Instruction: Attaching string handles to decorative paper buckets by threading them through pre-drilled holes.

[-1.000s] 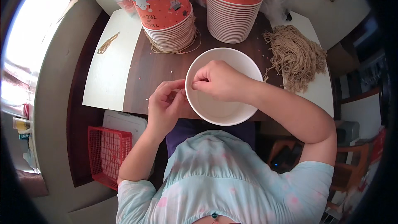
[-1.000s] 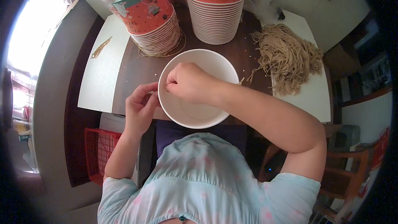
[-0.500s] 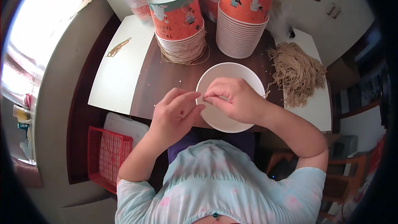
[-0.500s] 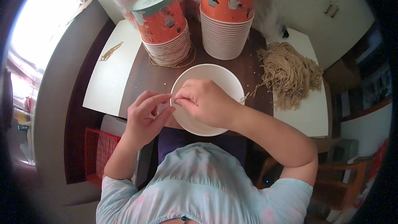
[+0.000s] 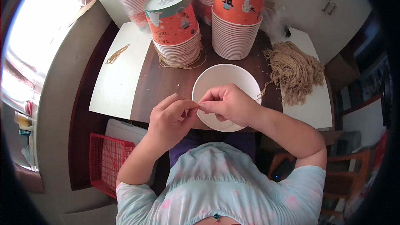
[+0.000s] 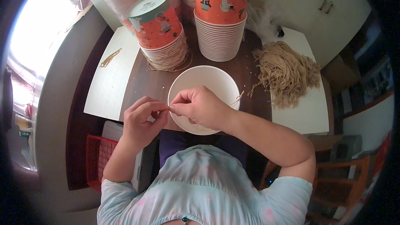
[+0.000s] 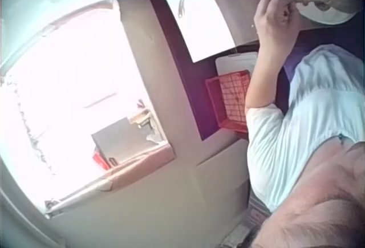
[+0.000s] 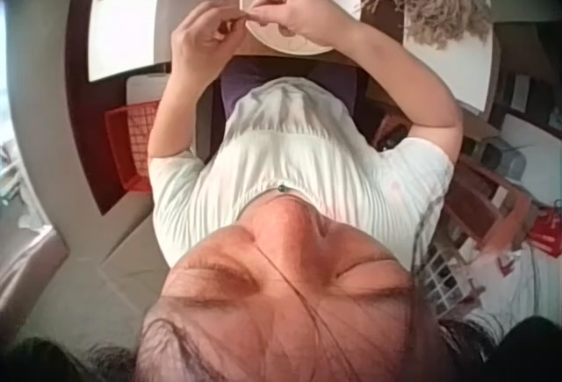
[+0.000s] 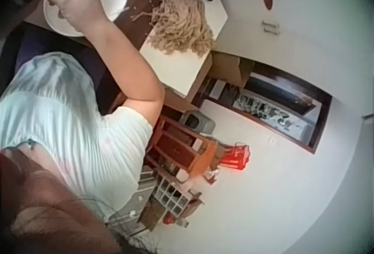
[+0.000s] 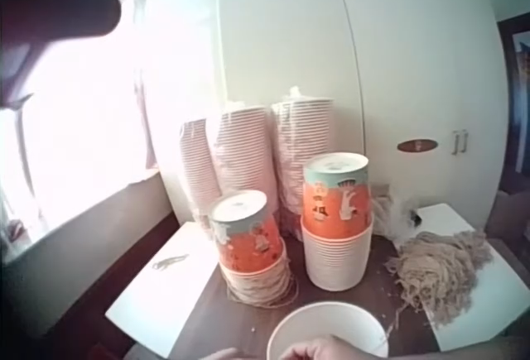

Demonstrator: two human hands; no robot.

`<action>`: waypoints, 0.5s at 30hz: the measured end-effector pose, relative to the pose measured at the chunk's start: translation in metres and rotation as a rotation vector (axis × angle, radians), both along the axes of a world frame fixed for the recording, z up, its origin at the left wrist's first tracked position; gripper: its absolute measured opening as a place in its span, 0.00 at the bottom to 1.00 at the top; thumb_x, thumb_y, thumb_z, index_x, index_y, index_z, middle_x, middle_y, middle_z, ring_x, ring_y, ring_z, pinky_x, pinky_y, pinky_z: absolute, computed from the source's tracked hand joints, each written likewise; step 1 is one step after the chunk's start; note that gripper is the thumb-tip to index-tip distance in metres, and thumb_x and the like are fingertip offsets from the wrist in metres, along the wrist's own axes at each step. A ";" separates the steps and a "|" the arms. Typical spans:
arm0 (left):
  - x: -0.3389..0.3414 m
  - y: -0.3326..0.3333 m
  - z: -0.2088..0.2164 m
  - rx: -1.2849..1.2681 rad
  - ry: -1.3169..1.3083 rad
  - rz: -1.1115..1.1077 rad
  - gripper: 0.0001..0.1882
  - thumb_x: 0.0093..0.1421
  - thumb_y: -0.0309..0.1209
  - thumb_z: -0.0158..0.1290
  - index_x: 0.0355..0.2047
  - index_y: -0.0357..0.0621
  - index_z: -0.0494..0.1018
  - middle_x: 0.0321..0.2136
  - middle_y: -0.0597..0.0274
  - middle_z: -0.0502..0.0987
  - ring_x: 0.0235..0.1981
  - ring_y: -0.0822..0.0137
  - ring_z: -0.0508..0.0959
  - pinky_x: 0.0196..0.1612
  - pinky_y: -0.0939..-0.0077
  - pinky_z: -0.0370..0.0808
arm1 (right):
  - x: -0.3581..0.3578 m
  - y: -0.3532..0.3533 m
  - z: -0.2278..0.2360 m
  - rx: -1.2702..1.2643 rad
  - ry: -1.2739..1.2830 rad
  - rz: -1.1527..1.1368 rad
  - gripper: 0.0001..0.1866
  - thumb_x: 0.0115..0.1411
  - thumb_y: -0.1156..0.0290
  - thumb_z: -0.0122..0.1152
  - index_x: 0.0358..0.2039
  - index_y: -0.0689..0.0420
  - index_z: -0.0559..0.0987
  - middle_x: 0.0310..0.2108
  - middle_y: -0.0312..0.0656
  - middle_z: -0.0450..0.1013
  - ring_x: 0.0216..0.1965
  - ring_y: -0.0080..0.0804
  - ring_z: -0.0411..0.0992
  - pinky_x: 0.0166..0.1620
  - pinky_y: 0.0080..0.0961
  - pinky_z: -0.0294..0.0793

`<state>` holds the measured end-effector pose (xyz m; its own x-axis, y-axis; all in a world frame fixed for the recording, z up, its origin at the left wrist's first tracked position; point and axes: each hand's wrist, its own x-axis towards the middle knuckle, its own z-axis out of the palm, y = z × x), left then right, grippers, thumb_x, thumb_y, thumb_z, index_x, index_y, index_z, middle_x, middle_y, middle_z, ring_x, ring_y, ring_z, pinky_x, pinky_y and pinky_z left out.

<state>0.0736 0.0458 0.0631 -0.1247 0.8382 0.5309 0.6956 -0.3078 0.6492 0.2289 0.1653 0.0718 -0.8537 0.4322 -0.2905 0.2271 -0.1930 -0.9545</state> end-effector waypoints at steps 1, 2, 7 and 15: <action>0.000 0.000 0.001 -0.001 0.001 -0.001 0.07 0.48 0.17 0.58 0.28 0.38 0.75 0.23 0.60 0.73 0.20 0.67 0.74 0.22 0.78 0.72 | 0.000 0.000 -0.001 0.006 0.007 -0.009 0.08 0.59 0.71 0.60 0.31 0.63 0.79 0.27 0.34 0.76 0.28 0.16 0.72 0.31 0.16 0.71; -0.001 0.000 0.003 -0.019 0.003 -0.006 0.07 0.48 0.17 0.58 0.28 0.38 0.75 0.23 0.60 0.73 0.20 0.68 0.74 0.22 0.78 0.72 | 0.000 0.000 -0.001 0.012 0.014 -0.018 0.07 0.59 0.71 0.61 0.31 0.63 0.79 0.28 0.34 0.76 0.30 0.16 0.72 0.32 0.16 0.72; 0.000 0.003 0.011 -0.063 0.018 -0.008 0.06 0.48 0.17 0.58 0.28 0.38 0.75 0.23 0.60 0.72 0.20 0.67 0.75 0.22 0.78 0.72 | 0.001 0.000 -0.004 0.134 0.109 -0.053 0.05 0.58 0.73 0.61 0.32 0.61 0.79 0.28 0.33 0.76 0.30 0.15 0.71 0.34 0.15 0.71; -0.003 0.012 0.020 -0.099 0.176 -0.022 0.05 0.46 0.21 0.59 0.26 0.40 0.75 0.23 0.59 0.73 0.24 0.58 0.75 0.29 0.69 0.73 | -0.002 0.012 0.003 0.245 0.081 0.019 0.04 0.58 0.75 0.60 0.32 0.62 0.79 0.29 0.33 0.76 0.33 0.15 0.72 0.38 0.15 0.72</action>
<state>0.0707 0.0581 0.0829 -0.0184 0.8888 0.4579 0.7948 -0.2649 0.5460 0.2272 0.1776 0.0751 -0.8785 0.4651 -0.1093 0.1490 0.0493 -0.9876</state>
